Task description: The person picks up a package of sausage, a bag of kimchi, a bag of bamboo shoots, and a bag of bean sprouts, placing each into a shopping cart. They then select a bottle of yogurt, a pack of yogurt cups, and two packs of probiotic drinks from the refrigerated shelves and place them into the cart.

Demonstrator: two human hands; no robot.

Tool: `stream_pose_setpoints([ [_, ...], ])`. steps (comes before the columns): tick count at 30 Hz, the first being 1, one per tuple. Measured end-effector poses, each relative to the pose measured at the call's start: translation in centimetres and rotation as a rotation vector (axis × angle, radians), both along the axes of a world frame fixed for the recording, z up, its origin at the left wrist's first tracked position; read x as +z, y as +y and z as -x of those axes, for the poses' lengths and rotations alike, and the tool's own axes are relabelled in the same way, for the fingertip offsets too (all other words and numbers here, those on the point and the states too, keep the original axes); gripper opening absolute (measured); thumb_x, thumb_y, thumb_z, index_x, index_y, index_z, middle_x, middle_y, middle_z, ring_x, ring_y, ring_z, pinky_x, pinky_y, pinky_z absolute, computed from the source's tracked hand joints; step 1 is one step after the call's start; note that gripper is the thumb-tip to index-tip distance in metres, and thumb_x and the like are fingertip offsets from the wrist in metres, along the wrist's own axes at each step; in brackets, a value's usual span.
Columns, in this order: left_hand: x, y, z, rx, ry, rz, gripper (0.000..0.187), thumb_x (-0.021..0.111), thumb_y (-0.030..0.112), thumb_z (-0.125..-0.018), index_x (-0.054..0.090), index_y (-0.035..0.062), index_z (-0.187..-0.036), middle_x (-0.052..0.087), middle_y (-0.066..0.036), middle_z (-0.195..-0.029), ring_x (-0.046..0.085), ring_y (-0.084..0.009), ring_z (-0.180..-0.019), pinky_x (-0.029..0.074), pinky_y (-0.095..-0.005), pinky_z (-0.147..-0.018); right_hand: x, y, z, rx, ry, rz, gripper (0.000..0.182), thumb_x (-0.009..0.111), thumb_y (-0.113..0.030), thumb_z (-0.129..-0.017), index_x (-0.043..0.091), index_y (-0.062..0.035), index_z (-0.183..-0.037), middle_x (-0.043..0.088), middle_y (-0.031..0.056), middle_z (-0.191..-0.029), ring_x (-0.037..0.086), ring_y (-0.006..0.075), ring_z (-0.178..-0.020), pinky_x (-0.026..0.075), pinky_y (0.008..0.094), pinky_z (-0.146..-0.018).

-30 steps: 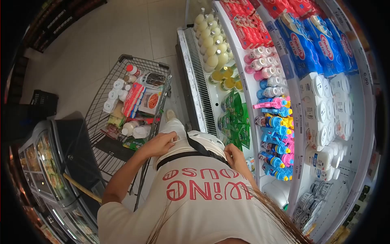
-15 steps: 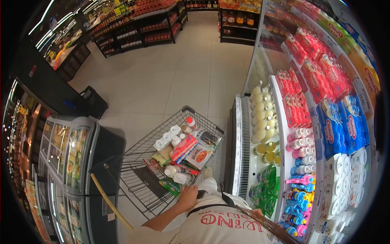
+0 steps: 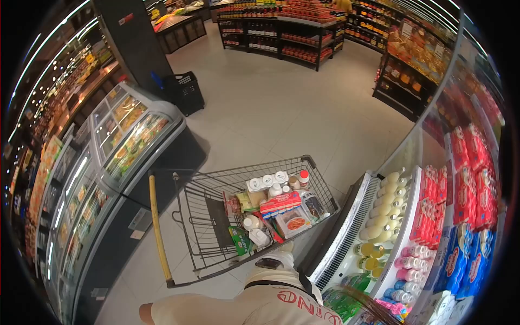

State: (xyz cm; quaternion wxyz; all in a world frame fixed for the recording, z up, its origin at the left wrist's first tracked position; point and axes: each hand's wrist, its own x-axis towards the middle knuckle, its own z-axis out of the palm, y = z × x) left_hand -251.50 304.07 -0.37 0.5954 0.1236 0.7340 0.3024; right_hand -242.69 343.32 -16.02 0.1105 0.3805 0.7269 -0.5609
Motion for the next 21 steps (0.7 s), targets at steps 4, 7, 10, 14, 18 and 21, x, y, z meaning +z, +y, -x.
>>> stream_pose_setpoints([
  [4,-0.4,0.6,-1.8,0.069,-0.078,-0.079,0.028,0.060,0.013,-0.079,0.063,-0.0035,-0.102,0.066,-0.020,-0.095,0.065,-0.0306,-0.088,0.053,-0.0415,-0.072,0.2,0.3,1.5,0.135,-0.029,0.002,0.018,0.063,-0.019,-0.080,0.055,-0.0040,-0.073,0.058,0.0039,-0.067,0.053,0.0157,-0.059,0.042,0.0292,-0.056],
  [7,-0.8,1.1,-3.2,0.107,-0.141,-0.131,0.029,0.059,0.014,-0.080,0.063,-0.0033,-0.103,0.066,-0.019,-0.095,0.066,-0.0294,-0.087,0.053,-0.0406,-0.071,0.6,0.7,0.8,0.208,-0.055,-0.003,0.019,0.064,-0.020,-0.079,0.056,-0.0037,-0.073,0.059,0.0050,-0.067,0.054,0.0173,-0.060,0.043,0.0305,-0.057],
  [10,-1.0,1.3,-4.9,0.122,-0.258,-0.188,0.030,0.059,0.014,-0.080,0.063,-0.0032,-0.104,0.067,-0.018,-0.095,0.066,-0.0282,-0.085,0.054,-0.0397,-0.070,1.8,1.3,-1.7,0.245,-0.077,-0.008,0.019,0.064,-0.021,-0.078,0.057,-0.0035,-0.074,0.060,0.0061,-0.068,0.056,0.0189,-0.061,0.044,0.0317,-0.058],
  [14,-1.1,1.0,-7.4,0.121,-0.521,-0.225,0.031,0.058,0.015,-0.081,0.063,-0.0030,-0.105,0.067,-0.017,-0.095,0.067,-0.0267,-0.084,0.054,-0.0385,-0.068,5.6,1.7,-6.4,0.344,-0.169,-0.025,0.020,0.064,-0.022,-0.077,0.059,-0.0031,-0.075,0.062,0.0076,-0.069,0.058,0.0210,-0.062,0.045,0.0333,-0.059],
  [18,-1.2,0.6,-8.2,0.102,-0.728,-0.208,0.032,0.058,0.016,-0.082,0.064,-0.0027,-0.107,0.067,-0.016,-0.095,0.067,-0.0251,-0.082,0.055,-0.0373,-0.067,8.3,2.6,-8.3,0.597,-0.283,-0.021,0.021,0.065,-0.023,-0.076,0.060,-0.0028,-0.076,0.063,0.0090,-0.071,0.060,0.0231,-0.064,0.047,0.0349,-0.060],
  [21,-0.8,0.3,-7.5,0.033,-0.853,-0.181,0.033,0.057,0.017,-0.082,0.064,-0.0026,-0.108,0.068,-0.015,-0.095,0.067,-0.0239,-0.080,0.056,-0.0364,-0.066,11.3,4.2,-6.6,1.135,-0.240,-0.109,0.022,0.065,-0.024,-0.075,0.062,-0.0025,-0.077,0.064,0.0101,-0.071,0.061,0.0247,-0.065,0.048,0.0361,-0.061],
])
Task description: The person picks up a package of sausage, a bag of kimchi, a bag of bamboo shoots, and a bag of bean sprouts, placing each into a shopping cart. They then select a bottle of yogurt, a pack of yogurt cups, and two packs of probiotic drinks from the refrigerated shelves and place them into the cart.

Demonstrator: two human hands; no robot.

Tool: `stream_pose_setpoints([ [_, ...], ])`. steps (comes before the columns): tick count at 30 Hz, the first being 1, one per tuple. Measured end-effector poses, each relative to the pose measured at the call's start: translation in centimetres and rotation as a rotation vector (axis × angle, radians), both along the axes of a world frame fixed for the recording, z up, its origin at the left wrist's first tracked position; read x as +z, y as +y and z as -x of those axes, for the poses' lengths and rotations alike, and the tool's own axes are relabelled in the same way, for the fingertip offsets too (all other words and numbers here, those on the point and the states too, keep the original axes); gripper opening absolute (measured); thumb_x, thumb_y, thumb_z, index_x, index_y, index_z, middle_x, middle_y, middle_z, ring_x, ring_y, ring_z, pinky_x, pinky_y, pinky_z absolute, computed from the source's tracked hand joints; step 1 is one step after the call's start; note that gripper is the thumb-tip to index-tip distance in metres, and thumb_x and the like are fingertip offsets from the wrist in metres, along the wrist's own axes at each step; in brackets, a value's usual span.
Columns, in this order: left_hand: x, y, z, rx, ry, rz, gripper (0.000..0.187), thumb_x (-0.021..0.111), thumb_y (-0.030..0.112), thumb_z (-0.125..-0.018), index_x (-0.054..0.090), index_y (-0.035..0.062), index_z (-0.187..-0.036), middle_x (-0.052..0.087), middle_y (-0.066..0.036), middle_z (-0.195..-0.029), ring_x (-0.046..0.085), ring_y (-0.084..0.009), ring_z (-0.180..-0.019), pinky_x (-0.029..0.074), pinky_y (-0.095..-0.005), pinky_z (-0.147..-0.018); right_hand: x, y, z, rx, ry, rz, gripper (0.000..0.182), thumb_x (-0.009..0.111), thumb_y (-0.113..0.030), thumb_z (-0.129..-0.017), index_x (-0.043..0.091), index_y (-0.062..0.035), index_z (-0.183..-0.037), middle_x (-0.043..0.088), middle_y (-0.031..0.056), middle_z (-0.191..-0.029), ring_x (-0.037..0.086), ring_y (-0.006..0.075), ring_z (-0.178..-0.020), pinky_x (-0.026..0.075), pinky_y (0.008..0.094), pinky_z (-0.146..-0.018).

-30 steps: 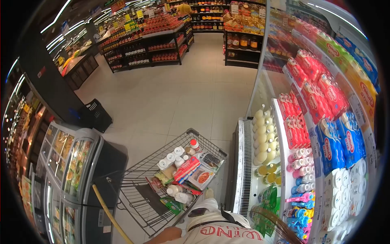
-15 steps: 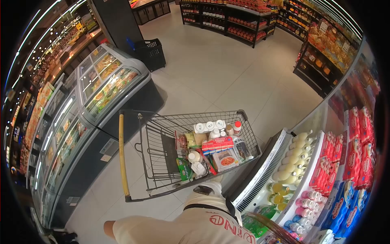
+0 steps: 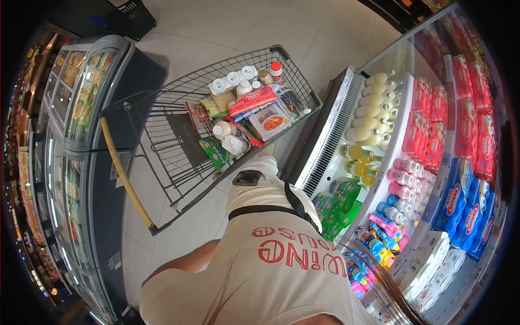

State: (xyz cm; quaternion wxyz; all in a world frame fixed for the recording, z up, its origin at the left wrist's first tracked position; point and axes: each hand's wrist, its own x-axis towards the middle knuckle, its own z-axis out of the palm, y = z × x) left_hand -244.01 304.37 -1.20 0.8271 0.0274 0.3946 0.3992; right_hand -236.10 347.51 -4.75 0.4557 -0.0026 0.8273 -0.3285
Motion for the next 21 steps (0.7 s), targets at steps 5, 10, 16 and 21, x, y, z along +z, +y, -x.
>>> stream_pose_setpoints([
  [5,3.5,-1.6,11.5,-0.013,0.412,0.335,0.027,0.056,0.012,-0.081,0.065,-0.0016,-0.103,0.068,-0.013,-0.091,0.068,-0.0202,-0.076,0.056,-0.0290,-0.061,2.7,0.5,12.7,-0.122,-0.126,-0.116,0.028,0.068,-0.029,-0.072,0.066,-0.0060,-0.087,0.067,0.0145,-0.083,0.065,0.0328,-0.080,0.050,0.0405,-0.070],
  [10,-4.3,-0.7,22.5,0.787,1.417,0.616,0.017,0.058,0.012,-0.081,0.063,-0.0006,-0.092,0.066,-0.015,-0.080,0.065,-0.0227,-0.074,0.049,-0.0338,-0.068,-9.6,-4.7,28.3,-0.360,0.504,0.070,0.028,0.066,-0.022,-0.085,0.062,-0.0005,-0.103,0.066,0.0096,-0.079,0.063,0.0175,-0.072,0.050,0.0310,-0.066],
  [16,-24.5,1.0,34.0,1.483,0.881,0.875,0.038,0.060,0.005,-0.077,0.056,-0.0076,-0.113,0.064,-0.018,-0.101,0.063,-0.0234,-0.088,0.049,-0.0340,-0.073,-15.6,-15.9,43.1,-0.497,0.217,0.438,0.034,0.059,-0.017,-0.087,0.056,0.0016,-0.115,0.063,0.0113,-0.101,0.063,0.0184,-0.089,0.052,0.0297,-0.071],
  [21,-34.2,0.0,36.6,1.692,0.731,0.925,0.044,0.059,0.006,-0.080,0.052,-0.0042,-0.122,0.061,-0.019,-0.108,0.063,-0.0237,-0.090,0.051,-0.0351,-0.075,-25.4,-18.0,49.7,-0.501,0.336,0.117,0.040,0.058,-0.016,-0.082,0.056,0.0022,-0.117,0.065,0.0184,-0.106,0.063,0.0267,-0.098,0.049,0.0337,-0.083],
])
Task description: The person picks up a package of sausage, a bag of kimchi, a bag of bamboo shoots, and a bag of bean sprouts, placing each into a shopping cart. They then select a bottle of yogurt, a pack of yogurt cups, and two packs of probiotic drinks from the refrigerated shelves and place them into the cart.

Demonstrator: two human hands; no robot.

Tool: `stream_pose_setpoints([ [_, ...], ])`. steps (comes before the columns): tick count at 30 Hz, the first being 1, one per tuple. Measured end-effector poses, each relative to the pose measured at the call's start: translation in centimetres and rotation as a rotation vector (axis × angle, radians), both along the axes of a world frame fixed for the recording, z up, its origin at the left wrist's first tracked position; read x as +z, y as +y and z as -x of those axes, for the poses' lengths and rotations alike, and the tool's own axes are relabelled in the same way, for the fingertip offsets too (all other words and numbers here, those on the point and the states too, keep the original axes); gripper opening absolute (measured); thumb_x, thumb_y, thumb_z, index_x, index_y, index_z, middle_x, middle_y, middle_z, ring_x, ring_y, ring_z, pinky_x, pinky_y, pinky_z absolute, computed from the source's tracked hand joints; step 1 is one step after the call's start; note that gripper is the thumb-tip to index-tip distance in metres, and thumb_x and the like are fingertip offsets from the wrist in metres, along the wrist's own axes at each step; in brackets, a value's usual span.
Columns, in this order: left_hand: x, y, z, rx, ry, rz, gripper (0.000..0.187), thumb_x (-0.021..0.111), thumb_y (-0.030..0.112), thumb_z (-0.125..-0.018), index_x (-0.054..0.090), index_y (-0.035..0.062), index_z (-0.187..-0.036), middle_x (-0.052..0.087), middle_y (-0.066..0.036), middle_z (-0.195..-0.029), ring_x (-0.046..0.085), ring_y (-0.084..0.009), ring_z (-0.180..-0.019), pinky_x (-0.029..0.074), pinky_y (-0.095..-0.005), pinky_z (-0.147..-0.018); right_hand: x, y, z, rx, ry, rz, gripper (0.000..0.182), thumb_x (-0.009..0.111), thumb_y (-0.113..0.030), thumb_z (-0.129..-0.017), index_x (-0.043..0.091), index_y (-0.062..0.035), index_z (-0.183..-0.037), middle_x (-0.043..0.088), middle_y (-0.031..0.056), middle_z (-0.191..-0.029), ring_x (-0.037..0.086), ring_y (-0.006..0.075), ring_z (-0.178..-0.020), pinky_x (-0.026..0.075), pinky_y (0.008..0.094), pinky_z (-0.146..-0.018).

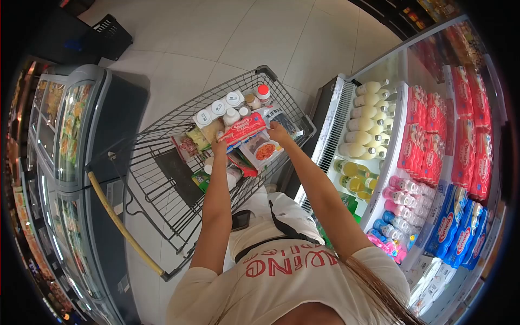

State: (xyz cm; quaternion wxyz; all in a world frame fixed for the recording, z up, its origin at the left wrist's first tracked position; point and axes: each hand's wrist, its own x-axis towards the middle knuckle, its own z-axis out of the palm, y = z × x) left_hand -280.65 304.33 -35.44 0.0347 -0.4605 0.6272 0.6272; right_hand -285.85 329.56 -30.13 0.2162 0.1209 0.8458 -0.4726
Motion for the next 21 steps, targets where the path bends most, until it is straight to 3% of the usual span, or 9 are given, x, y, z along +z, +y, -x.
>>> stream_pose_setpoints([
  [1,-0.4,-0.2,0.1,0.046,0.008,-0.045,0.040,0.057,0.004,-0.082,0.053,-0.0016,-0.122,0.062,-0.018,-0.104,0.064,-0.0228,-0.085,0.052,-0.0362,-0.070,-0.6,-0.3,1.0,-0.039,-0.051,0.057,0.041,0.058,-0.017,-0.082,0.055,0.0024,-0.118,0.063,0.0200,-0.109,0.062,0.0283,-0.101,0.049,0.0345,-0.085],
  [3,1.0,-0.6,-0.5,0.031,-0.072,-0.232,0.037,0.055,0.007,-0.086,0.053,0.0032,-0.123,0.061,-0.013,-0.106,0.061,-0.0224,-0.091,0.051,-0.0388,-0.077,-1.8,-1.0,2.0,-0.126,-0.166,0.173,0.045,0.058,-0.018,-0.082,0.053,0.0028,-0.122,0.060,0.0234,-0.115,0.059,0.0314,-0.108,0.047,0.0361,-0.089],
  [5,4.1,-0.6,-0.6,0.024,-0.143,-0.418,0.035,0.053,0.010,-0.090,0.053,0.0081,-0.124,0.060,-0.007,-0.108,0.058,-0.0220,-0.097,0.049,-0.0413,-0.083,-5.3,-1.3,3.2,-0.057,-0.243,0.170,0.050,0.059,-0.025,-0.086,0.048,0.0027,-0.127,0.057,0.0196,-0.118,0.058,0.0267,-0.102,0.049,0.0364,-0.083],
  [9,4.3,-0.5,-0.8,0.038,-0.107,-0.340,0.032,0.049,0.010,-0.091,0.053,0.0110,-0.123,0.058,-0.006,-0.111,0.056,-0.0220,-0.099,0.047,-0.0443,-0.086,-8.7,-2.0,4.6,0.032,-0.359,0.116,0.057,0.060,-0.034,-0.090,0.043,0.0026,-0.130,0.053,0.0148,-0.121,0.056,0.0210,-0.096,0.051,0.0368,-0.078],
  [14,2.0,-1.0,-1.7,0.099,-0.027,-0.431,0.044,0.049,0.003,-0.091,0.046,0.0120,-0.133,0.054,-0.008,-0.119,0.056,-0.0215,-0.099,0.047,-0.0416,-0.087,-5.6,-1.9,3.5,-0.091,-0.431,0.160,0.056,0.062,-0.036,-0.089,0.043,0.0028,-0.125,0.053,0.0133,-0.114,0.057,0.0186,-0.089,0.052,0.0345,-0.075],
  [18,8.6,-0.4,-2.2,0.160,0.190,-0.425,0.055,0.049,-0.003,-0.090,0.037,0.0119,-0.141,0.049,-0.009,-0.128,0.055,-0.0213,-0.104,0.047,-0.0374,-0.089,-2.8,-1.9,0.9,-0.248,-0.336,0.306,0.047,0.064,-0.030,-0.089,0.044,0.0016,-0.116,0.053,0.0108,-0.107,0.057,0.0178,-0.088,0.052,0.0313,-0.076],
  [21,14.2,-0.3,-1.6,0.027,0.359,-0.454,0.056,0.049,-0.003,-0.090,0.032,0.0084,-0.143,0.044,-0.010,-0.134,0.052,-0.0225,-0.112,0.046,-0.0390,-0.094,5.8,-0.3,-1.6,-0.291,-0.144,0.466,0.035,0.065,-0.021,-0.089,0.045,-0.0004,-0.109,0.054,0.0078,-0.101,0.057,0.0159,-0.089,0.052,0.0291,-0.076],
])
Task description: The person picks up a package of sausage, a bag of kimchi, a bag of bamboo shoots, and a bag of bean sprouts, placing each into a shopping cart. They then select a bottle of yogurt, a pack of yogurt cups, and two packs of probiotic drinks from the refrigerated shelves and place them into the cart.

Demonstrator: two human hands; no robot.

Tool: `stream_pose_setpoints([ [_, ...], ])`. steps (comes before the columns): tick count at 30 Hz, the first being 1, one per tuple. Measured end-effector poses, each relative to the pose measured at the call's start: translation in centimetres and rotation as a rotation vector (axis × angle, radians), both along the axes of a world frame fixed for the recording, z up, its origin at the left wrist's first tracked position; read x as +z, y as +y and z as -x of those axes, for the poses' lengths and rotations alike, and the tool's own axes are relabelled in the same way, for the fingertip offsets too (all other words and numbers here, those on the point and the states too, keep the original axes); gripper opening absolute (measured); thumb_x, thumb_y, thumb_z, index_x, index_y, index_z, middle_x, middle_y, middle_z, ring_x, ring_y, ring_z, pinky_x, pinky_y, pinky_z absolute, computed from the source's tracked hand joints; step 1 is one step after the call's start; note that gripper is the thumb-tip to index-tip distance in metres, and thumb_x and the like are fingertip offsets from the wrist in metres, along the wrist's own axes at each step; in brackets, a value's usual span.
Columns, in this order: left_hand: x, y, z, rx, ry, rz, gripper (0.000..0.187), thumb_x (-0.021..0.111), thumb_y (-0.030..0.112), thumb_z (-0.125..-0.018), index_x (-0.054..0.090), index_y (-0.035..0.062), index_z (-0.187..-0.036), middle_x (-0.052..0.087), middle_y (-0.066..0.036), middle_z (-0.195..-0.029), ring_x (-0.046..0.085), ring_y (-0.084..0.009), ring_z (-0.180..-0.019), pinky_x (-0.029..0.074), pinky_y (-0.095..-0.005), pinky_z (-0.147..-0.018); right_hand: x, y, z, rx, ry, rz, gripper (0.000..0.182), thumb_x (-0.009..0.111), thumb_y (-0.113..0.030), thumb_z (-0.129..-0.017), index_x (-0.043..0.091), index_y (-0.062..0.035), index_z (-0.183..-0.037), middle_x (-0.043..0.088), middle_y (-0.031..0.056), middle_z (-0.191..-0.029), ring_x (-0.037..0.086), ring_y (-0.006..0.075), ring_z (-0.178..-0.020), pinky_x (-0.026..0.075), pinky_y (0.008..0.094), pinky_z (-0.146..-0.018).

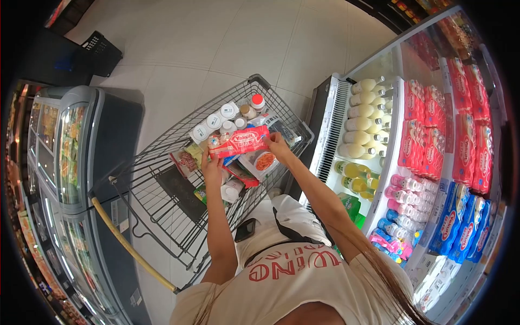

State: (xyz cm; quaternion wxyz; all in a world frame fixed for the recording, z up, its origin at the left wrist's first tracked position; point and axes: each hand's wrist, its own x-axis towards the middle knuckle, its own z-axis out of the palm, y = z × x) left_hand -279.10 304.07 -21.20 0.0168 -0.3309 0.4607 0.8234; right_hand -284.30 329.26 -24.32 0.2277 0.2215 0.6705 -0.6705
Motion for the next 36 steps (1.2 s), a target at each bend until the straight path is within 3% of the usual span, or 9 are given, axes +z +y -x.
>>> stream_pose_setpoints([
  [4,9.8,2.5,-0.2,-0.120,0.189,-0.097,0.055,0.049,-0.002,-0.092,0.029,0.0027,-0.143,0.040,-0.011,-0.139,0.047,-0.0241,-0.121,0.043,-0.0441,-0.099,13.0,3.0,-4.0,-0.191,0.274,0.175,0.028,0.061,-0.014,-0.091,0.045,-0.0004,-0.108,0.055,0.0095,-0.100,0.058,0.0143,-0.087,0.051,0.0278,-0.078],
  [6,14.6,4.5,0.7,-0.204,0.283,-0.129,0.055,0.048,-0.002,-0.092,0.028,0.0009,-0.143,0.038,-0.012,-0.140,0.046,-0.0243,-0.123,0.042,-0.0454,-0.100,18.3,5.5,-6.1,-0.201,0.320,0.114,0.026,0.061,-0.015,-0.092,0.045,-0.0042,-0.110,0.055,0.0054,-0.104,0.056,0.0119,-0.093,0.049,0.0287,-0.084],
  [10,21.2,10.2,-0.5,-0.374,0.398,-0.218,0.057,0.051,-0.001,-0.091,0.028,0.0006,-0.143,0.037,-0.012,-0.142,0.046,-0.0244,-0.124,0.042,-0.0465,-0.100,26.5,10.3,-11.6,-0.345,0.519,-0.015,0.028,0.062,-0.015,-0.091,0.046,-0.0025,-0.112,0.056,0.0055,-0.103,0.056,0.0119,-0.093,0.049,0.0297,-0.085],
  [16,27.4,17.7,-2.4,-0.597,0.486,-0.343,0.059,0.053,-0.001,-0.090,0.028,0.0005,-0.143,0.035,-0.011,-0.143,0.046,-0.0242,-0.123,0.043,-0.0460,-0.099,33.4,15.0,-19.2,-0.643,0.679,-0.072,0.030,0.062,-0.011,-0.090,0.045,0.0002,-0.112,0.056,0.0082,-0.106,0.056,0.0135,-0.097,0.048,0.0282,-0.084],
  [24,31.7,24.6,-5.8,-0.697,0.568,-0.313,0.049,0.052,0.003,-0.093,0.033,-0.0005,-0.139,0.040,-0.012,-0.137,0.045,-0.0233,-0.123,0.045,-0.0436,-0.098,35.8,18.2,-26.0,-0.822,0.789,-0.132,0.033,0.063,-0.012,-0.090,0.043,0.0002,-0.113,0.054,0.0093,-0.109,0.054,0.0154,-0.102,0.050,0.0296,-0.085],
  [28,32.5,28.7,-4.1,-0.760,0.631,-0.306,0.047,0.050,0.003,-0.094,0.034,-0.0008,-0.138,0.040,-0.013,-0.135,0.046,-0.0229,-0.122,0.044,-0.0420,-0.098,38.5,19.3,-26.4,-0.871,0.870,-0.319,0.032,0.062,-0.008,-0.090,0.042,0.0006,-0.113,0.053,0.0111,-0.111,0.055,0.0166,-0.102,0.051,0.0292,-0.084],
  [32,35.0,36.5,-0.6,-0.852,0.761,-0.318,0.045,0.046,0.002,-0.095,0.033,-0.0015,-0.138,0.041,-0.014,-0.136,0.044,-0.0213,-0.123,0.041,-0.0380,-0.102,41.8,22.2,-25.0,-1.009,0.916,-0.662,0.036,0.065,-0.008,-0.087,0.043,0.0023,-0.114,0.059,0.0159,-0.106,0.061,0.0226,-0.100,0.050,0.0329,-0.086],
  [34,36.2,41.6,2.2,-0.914,0.836,-0.397,0.045,0.045,0.002,-0.095,0.033,-0.0019,-0.138,0.040,-0.014,-0.137,0.044,-0.0205,-0.123,0.038,-0.0365,-0.104,43.1,24.5,-23.5,-1.084,0.904,-0.960,0.040,0.068,-0.009,-0.084,0.044,0.0023,-0.114,0.059,0.0191,-0.104,0.062,0.0294,-0.096,0.048,0.0378,-0.088],
  [36,38.2,47.3,4.5,-0.960,0.887,-0.472,0.045,0.045,0.001,-0.095,0.032,-0.0026,-0.138,0.040,-0.013,-0.137,0.044,-0.0200,-0.123,0.037,-0.0353,-0.104,44.7,26.9,-21.8,-1.124,0.921,-1.316,0.042,0.068,-0.009,-0.083,0.044,0.0021,-0.115,0.057,0.0196,-0.105,0.061,0.0301,-0.087,0.048,0.0385,-0.084],
])
